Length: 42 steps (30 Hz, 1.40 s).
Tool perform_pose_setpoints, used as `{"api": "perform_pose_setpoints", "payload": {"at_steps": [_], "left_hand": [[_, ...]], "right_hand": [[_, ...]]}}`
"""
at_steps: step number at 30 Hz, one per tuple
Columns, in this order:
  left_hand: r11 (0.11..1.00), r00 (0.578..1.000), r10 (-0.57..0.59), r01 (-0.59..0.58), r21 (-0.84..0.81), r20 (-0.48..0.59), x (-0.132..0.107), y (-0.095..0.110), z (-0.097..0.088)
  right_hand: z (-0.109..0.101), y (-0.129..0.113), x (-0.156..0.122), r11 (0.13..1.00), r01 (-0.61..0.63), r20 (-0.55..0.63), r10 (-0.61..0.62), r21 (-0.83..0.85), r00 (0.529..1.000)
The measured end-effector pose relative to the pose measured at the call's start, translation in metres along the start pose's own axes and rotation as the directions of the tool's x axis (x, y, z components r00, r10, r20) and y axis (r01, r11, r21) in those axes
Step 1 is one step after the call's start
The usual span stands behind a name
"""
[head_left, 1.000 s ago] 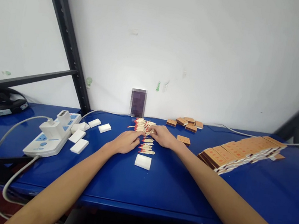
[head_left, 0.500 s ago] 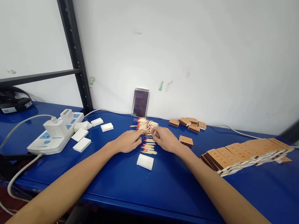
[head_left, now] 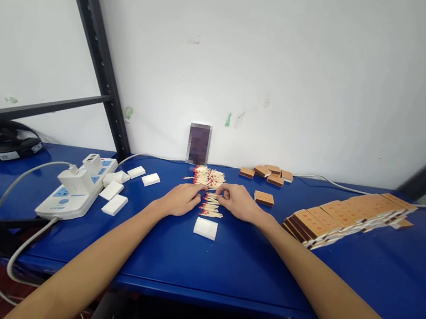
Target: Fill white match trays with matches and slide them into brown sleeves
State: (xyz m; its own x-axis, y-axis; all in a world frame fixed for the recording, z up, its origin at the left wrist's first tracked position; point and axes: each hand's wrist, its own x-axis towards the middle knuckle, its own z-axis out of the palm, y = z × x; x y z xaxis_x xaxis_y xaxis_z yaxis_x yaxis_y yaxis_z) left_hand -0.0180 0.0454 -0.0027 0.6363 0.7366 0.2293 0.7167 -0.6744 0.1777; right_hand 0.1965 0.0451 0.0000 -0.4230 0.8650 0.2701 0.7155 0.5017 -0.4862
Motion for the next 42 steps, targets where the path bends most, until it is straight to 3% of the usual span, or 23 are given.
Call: {"api": "perform_pose_setpoints", "payload": {"at_steps": [9, 19, 27, 34, 42], "left_hand": [[1.000, 1.000, -0.005, 0.004, 0.019, 0.025, 0.002, -0.001, 0.002], [0.997, 0.999, 0.049, -0.048, -0.055, 0.022, -0.001, 0.003, -0.005], [0.994, 1.000, -0.001, 0.004, -0.111, 0.024, -0.001, 0.006, -0.005], [0.988, 0.987, -0.152, 0.153, 0.016, -0.051, 0.003, 0.007, 0.000], [0.990, 0.991, -0.131, 0.132, 0.040, -0.014, 0.003, 0.006, -0.002]], "right_hand": [[0.000, 0.000, -0.003, 1.000, -0.013, -0.025, 0.013, -0.009, 1.000], [-0.004, 0.009, 0.000, 0.999, -0.021, -0.226, 0.010, -0.047, 0.974], [0.005, 0.013, 0.006, 0.990, -0.078, -0.131, 0.062, -0.119, 0.989], [0.009, 0.014, 0.015, 0.973, -0.105, -0.137, 0.078, -0.206, 0.988], [0.013, 0.018, 0.016, 0.975, -0.122, -0.148, 0.095, -0.187, 0.984]]}}
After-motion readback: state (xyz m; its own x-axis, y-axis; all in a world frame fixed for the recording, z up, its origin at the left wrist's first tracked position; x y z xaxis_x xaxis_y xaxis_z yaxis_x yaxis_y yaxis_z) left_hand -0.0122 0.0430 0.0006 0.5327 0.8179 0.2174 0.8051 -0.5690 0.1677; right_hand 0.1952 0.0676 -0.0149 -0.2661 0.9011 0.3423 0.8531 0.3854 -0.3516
